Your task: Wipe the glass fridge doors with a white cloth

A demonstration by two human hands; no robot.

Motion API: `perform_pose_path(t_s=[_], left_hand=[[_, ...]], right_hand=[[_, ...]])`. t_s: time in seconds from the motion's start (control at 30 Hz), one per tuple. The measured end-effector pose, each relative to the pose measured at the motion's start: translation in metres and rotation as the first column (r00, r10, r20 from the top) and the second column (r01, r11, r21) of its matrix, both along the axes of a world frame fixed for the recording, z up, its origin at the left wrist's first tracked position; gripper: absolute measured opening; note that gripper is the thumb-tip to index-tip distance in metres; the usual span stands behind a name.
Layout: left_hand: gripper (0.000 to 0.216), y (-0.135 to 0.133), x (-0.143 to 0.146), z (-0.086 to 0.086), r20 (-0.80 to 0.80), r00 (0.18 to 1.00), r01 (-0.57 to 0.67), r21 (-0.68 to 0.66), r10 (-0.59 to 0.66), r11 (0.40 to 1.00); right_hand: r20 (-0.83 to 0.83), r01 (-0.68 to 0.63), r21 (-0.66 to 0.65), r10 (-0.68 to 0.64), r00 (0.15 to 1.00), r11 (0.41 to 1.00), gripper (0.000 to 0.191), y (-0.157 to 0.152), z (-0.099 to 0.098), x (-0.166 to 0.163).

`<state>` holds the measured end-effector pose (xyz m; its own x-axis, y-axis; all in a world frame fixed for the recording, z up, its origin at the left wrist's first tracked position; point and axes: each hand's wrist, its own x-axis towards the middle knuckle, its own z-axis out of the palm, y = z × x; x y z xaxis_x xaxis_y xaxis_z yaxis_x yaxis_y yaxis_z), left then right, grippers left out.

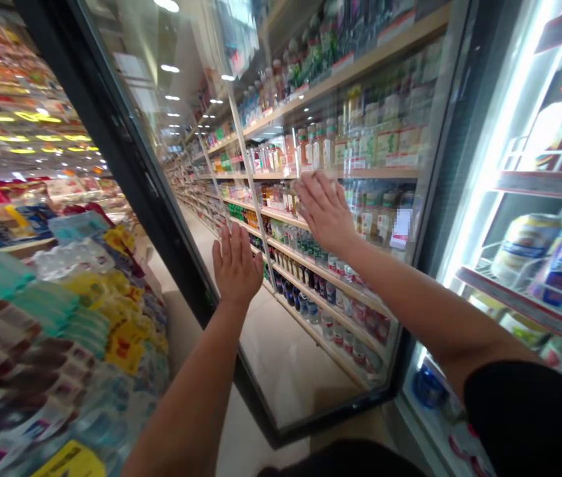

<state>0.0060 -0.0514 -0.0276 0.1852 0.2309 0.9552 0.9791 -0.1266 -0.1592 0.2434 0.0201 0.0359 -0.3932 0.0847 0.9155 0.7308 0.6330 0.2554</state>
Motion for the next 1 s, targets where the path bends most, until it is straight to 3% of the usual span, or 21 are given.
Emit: perform_pose_path(t_s=[0.07,0.1,0.23,0.3,0.37,0.47,0.53,0.6,0.67,0.8,0.87,1.0], left_hand=[[0.066,-0.001,0.000,0.000,0.012,1.000,0.020,-0.007,-0.020,1.000],[0.066,-0.001,0.000,0.000,0.017,0.999,0.030,-0.014,-0.030,0.999],[0.066,0.000,-0.001,0.001,0.035,0.999,0.042,-0.033,-0.041,0.999],[0.066,0.001,-0.002,0.000,0.040,0.998,0.039,-0.031,-0.038,0.999],[0.066,0.002,-0.002,0.000,0.047,0.998,0.040,-0.032,-0.039,0.999],[0.065,0.003,-0.001,0.000,0.043,0.999,0.031,-0.034,-0.029,0.999],[0.066,0.004,-0.001,0.000,0.024,1.000,0.009,-0.022,-0.008,1.000],[0.066,0.004,-0.001,0.000,0.017,1.000,-0.001,-0.015,0.001,1.000],[0.065,0.005,-0.001,0.000,0.027,1.000,0.009,-0.023,-0.008,1.000],[0.066,0.005,-0.002,-0.001,0.031,0.999,0.011,-0.023,-0.010,1.000],[0.066,0.005,-0.002,-0.001,0.018,1.000,0.003,-0.015,-0.002,1.000],[0.066,0.006,-0.002,-0.001,0.018,1.000,0.010,-0.016,-0.010,1.000]], right_hand=[[-0.086,0.046,-0.020,-0.048,0.995,0.999,0.056,-0.002,-0.017,0.001],[-0.044,0.039,-0.014,-0.040,0.998,0.999,0.056,-0.004,-0.029,0.001],[0.364,-0.123,0.003,0.114,0.924,0.992,0.057,-0.009,-0.067,0.007],[0.324,-0.092,-0.016,0.092,0.941,0.996,0.057,-0.006,-0.067,0.016],[0.130,0.013,-0.038,-0.008,0.991,0.999,0.055,-0.002,-0.062,0.025],[-0.110,0.136,-0.088,-0.146,0.983,0.987,0.055,0.002,-0.070,0.029],[-0.035,0.105,-0.077,-0.108,0.994,0.991,0.054,0.000,-0.086,0.028],[0.171,0.017,-0.056,-0.007,0.985,0.998,0.055,-0.002,-0.098,0.029],[0.277,-0.016,-0.059,0.031,0.960,0.998,0.056,-0.001,-0.101,0.034],[-0.029,0.145,-0.110,-0.149,0.988,0.983,0.055,0.004,-0.092,0.047],[-0.117,0.182,-0.118,-0.196,0.974,0.976,0.055,0.004,-0.100,0.049],[0.224,0.055,-0.057,-0.041,0.974,0.997,0.053,-0.001,-0.132,0.050]])
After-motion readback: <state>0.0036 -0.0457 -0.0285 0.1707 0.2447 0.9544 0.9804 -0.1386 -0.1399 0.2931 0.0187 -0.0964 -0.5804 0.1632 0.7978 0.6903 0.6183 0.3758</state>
